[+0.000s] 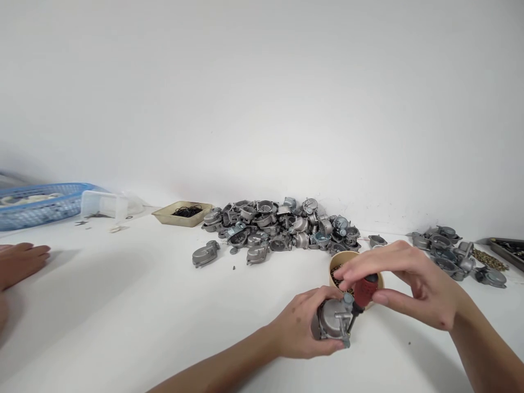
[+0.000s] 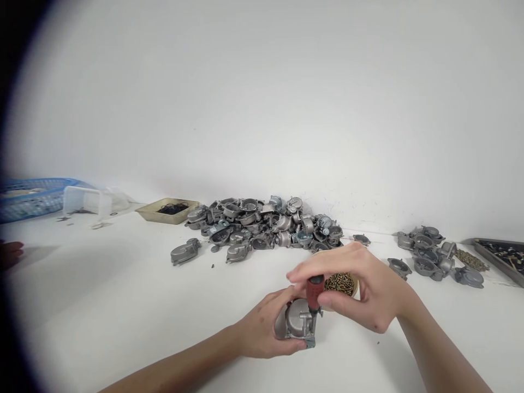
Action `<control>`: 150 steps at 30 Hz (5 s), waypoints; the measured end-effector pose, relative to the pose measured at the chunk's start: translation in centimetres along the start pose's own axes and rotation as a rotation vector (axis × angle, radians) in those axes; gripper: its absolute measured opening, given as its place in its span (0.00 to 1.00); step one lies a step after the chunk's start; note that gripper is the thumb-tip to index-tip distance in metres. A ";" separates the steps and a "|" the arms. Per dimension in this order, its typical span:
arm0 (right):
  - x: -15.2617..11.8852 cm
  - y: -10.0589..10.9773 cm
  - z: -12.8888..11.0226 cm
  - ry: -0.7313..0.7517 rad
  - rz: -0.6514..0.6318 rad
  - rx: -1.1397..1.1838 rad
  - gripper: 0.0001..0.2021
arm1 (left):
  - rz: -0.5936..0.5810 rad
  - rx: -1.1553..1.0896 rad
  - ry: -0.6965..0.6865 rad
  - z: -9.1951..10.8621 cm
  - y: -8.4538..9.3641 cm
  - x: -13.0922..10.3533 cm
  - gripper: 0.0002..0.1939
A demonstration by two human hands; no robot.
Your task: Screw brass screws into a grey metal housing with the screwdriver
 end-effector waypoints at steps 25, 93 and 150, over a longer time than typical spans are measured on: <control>-0.5 0.0 3.5 -0.090 0.034 0.206 0.20 | 0.091 0.092 0.017 -0.4 0.2 -0.3 0.31; 0.1 -1.4 3.3 -0.139 0.201 0.058 0.21 | 0.138 -0.020 0.213 0.5 0.7 -0.5 0.31; 0.4 -1.7 2.5 -0.088 0.120 -0.173 0.13 | 0.168 0.329 0.037 0.4 1.3 -0.4 0.36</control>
Point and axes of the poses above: each hand's wrist, its own x-axis towards the middle knuckle, its own y-axis out of the back of the hand, z = x × y, the point moved 8 cm from there along x, towards the middle knuckle, and after that the axes turned 8 degrees about -x, right-handed, at the moved point
